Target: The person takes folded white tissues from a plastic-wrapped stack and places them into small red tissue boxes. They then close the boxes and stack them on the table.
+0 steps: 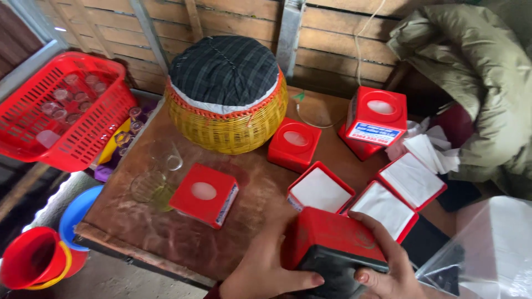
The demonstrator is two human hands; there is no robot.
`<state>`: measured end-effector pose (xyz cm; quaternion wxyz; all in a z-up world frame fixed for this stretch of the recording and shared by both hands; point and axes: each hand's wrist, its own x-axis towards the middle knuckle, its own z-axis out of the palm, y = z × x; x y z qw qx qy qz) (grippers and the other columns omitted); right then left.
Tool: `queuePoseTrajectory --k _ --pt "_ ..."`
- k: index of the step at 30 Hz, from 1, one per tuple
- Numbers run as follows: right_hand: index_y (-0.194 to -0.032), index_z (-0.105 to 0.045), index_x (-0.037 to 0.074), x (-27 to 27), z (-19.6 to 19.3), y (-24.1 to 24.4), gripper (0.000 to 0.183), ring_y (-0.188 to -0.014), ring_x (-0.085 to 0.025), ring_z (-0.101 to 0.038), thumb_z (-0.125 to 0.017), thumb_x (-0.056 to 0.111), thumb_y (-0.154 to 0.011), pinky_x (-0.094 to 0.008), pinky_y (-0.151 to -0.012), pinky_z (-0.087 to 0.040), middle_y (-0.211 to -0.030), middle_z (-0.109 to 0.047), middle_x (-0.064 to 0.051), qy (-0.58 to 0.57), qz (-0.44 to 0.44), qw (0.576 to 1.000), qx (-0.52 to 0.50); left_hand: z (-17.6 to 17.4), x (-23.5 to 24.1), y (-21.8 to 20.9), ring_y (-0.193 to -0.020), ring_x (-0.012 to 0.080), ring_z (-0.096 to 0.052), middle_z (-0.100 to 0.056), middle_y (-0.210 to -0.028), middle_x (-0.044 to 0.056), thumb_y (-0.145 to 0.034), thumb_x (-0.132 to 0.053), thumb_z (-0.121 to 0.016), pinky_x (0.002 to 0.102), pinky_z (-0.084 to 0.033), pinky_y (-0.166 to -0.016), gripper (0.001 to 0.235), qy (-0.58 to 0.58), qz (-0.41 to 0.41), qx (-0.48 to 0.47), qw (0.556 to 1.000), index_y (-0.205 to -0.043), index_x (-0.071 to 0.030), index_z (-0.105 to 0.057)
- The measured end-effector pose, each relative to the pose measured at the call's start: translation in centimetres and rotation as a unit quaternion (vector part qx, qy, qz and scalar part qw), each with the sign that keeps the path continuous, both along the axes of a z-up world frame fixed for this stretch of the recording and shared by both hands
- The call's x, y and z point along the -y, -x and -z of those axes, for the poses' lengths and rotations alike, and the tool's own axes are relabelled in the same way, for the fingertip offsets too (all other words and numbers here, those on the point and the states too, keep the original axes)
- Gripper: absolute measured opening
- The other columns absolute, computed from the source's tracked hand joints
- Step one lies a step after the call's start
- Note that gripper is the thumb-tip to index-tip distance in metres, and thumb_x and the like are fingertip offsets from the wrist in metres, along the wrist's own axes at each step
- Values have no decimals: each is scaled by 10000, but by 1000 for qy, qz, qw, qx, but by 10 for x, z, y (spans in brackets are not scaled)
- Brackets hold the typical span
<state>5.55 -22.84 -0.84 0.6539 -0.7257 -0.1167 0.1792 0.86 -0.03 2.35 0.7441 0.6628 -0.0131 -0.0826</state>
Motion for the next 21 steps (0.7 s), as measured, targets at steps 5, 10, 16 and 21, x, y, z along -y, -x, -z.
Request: queuePoseTrajectory --k 5,10,16,21 --pt "-1252 -500 -85 -28 3 21 926 -998 -307 -607 -646 497 -547 -366 -851 -419 -1132 -631 -231 -200 186 962 -20 27 13 7 -1158 203 -552 -565 -1292 151 -550 -173 -856 378 -466 -953 1012 221 -6 -2 975 -1378 -67 -283" --pt "-1329 -461 -27 1 49 9 891 -1105 -224 -585 -698 470 -629 -329 -904 -410 -1209 -649 -164 -130 28 991 -34 42 6 8 -929 171 -671 -650 -1148 102 -516 -82 -859 310 -589 -775 895 179 -63 -49 981 -1301 -51 -430" --pt "-1280 -456 -66 -16 -2 13 961 -901 -276 -692 -831 506 -605 -355 -749 -514 -1037 -710 -214 -216 38 975 -27 4 6 8 -1138 157 -556 -599 -1232 131 -564 -231 -822 330 -481 -957 851 153 43 -18 987 -1281 -30 -412" --pt "-1305 -482 -38 -52 0 38 825 -895 -353 -662 -652 544 -744 -406 -713 -524 -1079 -654 -267 -337 174 924 -38 42 7 15 -1132 159 -577 -564 -1281 118 -437 -276 -888 305 -501 -922 1107 105 -16 -51 993 -1363 -124 -302"
